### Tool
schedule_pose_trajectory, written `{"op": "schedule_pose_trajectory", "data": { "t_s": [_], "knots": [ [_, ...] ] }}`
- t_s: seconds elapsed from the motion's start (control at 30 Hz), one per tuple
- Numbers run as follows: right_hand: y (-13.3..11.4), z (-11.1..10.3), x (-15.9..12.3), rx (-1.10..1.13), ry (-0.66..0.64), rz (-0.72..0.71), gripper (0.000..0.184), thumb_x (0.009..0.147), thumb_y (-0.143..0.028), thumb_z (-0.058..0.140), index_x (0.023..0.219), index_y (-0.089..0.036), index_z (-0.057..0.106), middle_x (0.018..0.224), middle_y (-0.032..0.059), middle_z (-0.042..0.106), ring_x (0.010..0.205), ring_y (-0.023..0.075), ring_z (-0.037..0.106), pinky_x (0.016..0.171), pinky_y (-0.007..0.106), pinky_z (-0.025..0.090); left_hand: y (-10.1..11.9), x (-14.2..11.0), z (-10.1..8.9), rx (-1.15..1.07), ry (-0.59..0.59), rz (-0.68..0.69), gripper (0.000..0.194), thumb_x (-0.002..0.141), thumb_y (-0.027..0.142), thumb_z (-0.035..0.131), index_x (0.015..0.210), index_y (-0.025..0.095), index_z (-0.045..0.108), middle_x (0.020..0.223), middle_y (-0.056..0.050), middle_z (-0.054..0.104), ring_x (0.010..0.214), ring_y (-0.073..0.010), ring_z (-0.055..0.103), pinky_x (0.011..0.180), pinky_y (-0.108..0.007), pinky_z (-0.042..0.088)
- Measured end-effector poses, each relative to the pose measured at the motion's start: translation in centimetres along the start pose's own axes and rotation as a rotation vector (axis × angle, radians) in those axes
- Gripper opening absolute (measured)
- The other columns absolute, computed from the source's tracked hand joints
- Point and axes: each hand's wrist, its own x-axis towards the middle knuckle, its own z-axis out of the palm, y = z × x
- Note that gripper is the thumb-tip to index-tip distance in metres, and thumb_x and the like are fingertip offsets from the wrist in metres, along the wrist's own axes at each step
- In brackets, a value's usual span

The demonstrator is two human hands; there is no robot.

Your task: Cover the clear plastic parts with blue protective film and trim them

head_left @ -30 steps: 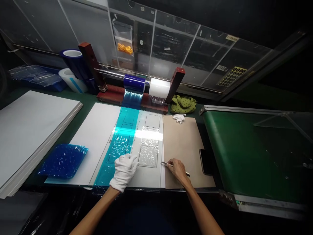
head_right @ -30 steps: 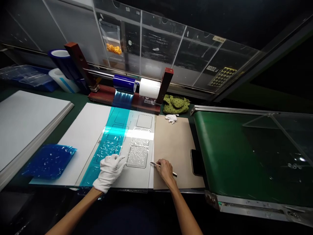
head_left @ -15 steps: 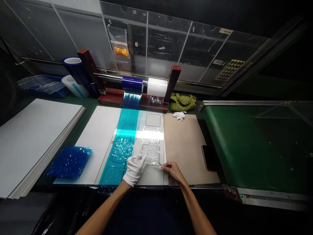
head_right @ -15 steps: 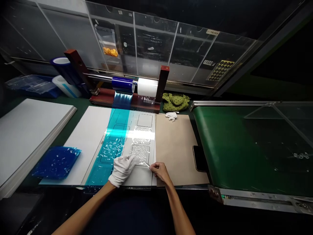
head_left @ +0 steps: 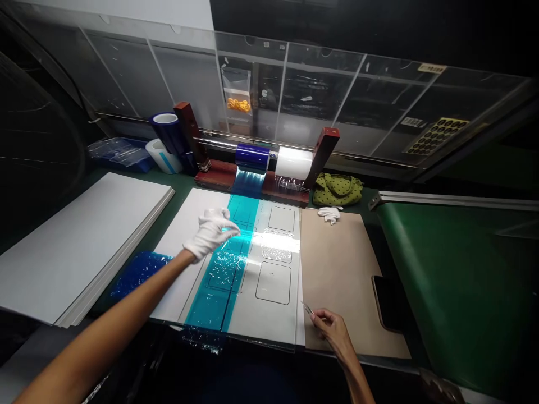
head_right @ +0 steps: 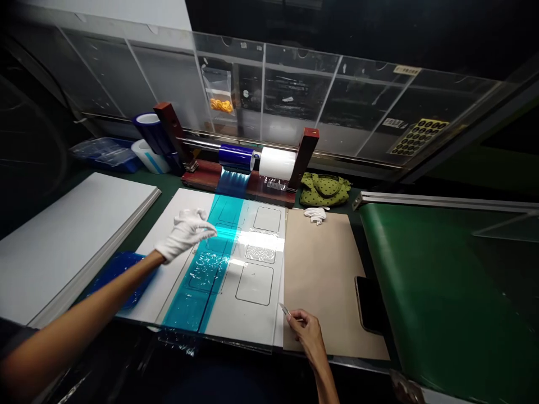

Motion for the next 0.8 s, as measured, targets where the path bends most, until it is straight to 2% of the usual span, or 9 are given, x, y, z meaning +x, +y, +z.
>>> {"op": "schedule_pose_trajectory", "data": {
  "t_s": [0.07, 0.13, 0.27, 0.4, 0.53, 0.63, 0.73, 0.8],
  "knots": [
    [0.3, 0.3, -0.3, 0.003, 0.009, 0.024, 0.038, 0.058, -0.05, 0.069, 0.071, -0.014, 0.069, 0.057, -0.0012, 0.052, 0.051, 0.0101, 0.044, 0.043, 0.02, 0.037, -2.0, 2.4, -1.5, 0.003, -0.049, -0.031, 0.034, 0.073, 0.053, 0.059, 0.081, 0.023, 0.074, 0.102, -0.005, 0.059, 0.098, -0.0263, 0.046, 0.09, -0.041, 0.028],
    [0.4, 0.7, -0.8, -0.003, 0.015, 0.057, 0.04, 0.057, -0.052, 0.069, 0.069, -0.015, 0.069, 0.057, -0.0007, 0.053, 0.051, 0.0103, 0.044, 0.043, 0.02, 0.036, -3.5, 4.2, -2.0, -0.007, -0.111, -0.052, 0.037, 0.07, 0.053, 0.061, 0.082, 0.021, 0.074, 0.095, -0.006, 0.061, 0.095, -0.0254, 0.048, 0.086, -0.037, 0.032],
    [0.3, 1.2, -1.7, -0.009, 0.03, 0.128, 0.043, 0.053, -0.055, 0.07, 0.067, -0.015, 0.068, 0.061, 0.0008, 0.057, 0.053, 0.0113, 0.047, 0.044, 0.019, 0.036, -4.8, 5.8, -1.2, -0.024, -0.224, -0.069, 0.039, 0.069, 0.054, 0.059, 0.082, 0.021, 0.074, 0.093, -0.006, 0.062, 0.09, -0.0233, 0.051, 0.074, -0.031, 0.035],
    [0.7, 1.5, -2.4, -0.032, 0.074, 0.18, 0.046, 0.049, -0.058, 0.07, 0.066, -0.015, 0.068, 0.053, 0.0, 0.055, 0.049, 0.0114, 0.046, 0.042, 0.02, 0.037, -5.5, 6.4, 0.0, 0.006, -0.263, -0.099, 0.034, 0.064, 0.052, 0.065, 0.074, 0.022, 0.074, 0.096, -0.006, 0.06, 0.092, -0.0248, 0.048, 0.072, -0.03, 0.033],
    [1.1, 1.9, -2.8, -0.048, 0.109, 0.17, 0.048, 0.049, -0.06, 0.07, 0.065, -0.015, 0.068, 0.052, 0.0007, 0.056, 0.049, 0.0124, 0.048, 0.042, 0.02, 0.038, -6.1, 7.0, 1.1, 0.029, -0.242, -0.113, 0.033, 0.062, 0.048, 0.069, 0.073, 0.017, 0.073, 0.097, -0.006, 0.059, 0.093, -0.0227, 0.044, 0.076, -0.029, 0.032],
    [1.1, 1.9, -3.0, -0.062, 0.076, 0.195, 0.048, 0.049, -0.06, 0.071, 0.066, -0.016, 0.069, 0.056, 0.0018, 0.06, 0.053, 0.0144, 0.053, 0.043, 0.019, 0.04, -6.2, 7.3, 1.6, 0.037, -0.19, -0.126, 0.034, 0.062, 0.046, 0.071, 0.076, 0.015, 0.071, 0.096, -0.005, 0.06, 0.091, -0.0188, 0.042, 0.079, -0.027, 0.032],
    [0.7, 1.9, -3.1, -0.064, 0.047, 0.134, 0.047, 0.055, -0.059, 0.07, 0.075, -0.016, 0.07, 0.066, 0.0042, 0.065, 0.061, 0.0178, 0.06, 0.05, 0.021, 0.046, -6.3, 7.0, 1.3, 0.056, -0.097, -0.166, 0.046, 0.06, 0.052, 0.072, 0.086, 0.014, 0.069, 0.098, -0.006, 0.059, 0.091, -0.0186, 0.043, 0.08, -0.028, 0.034],
    [0.1, 2.2, -3.0, -0.066, -0.002, 0.05, 0.049, 0.057, -0.057, 0.07, 0.085, -0.017, 0.069, 0.081, 0.008, 0.068, 0.073, 0.0221, 0.064, 0.058, 0.025, 0.051, -6.5, 5.6, 0.5, 0.076, -0.013, -0.206, 0.054, 0.064, 0.058, 0.067, 0.096, 0.015, 0.066, 0.101, -0.008, 0.058, 0.094, -0.0202, 0.044, 0.08, -0.029, 0.035]
  ]
}}
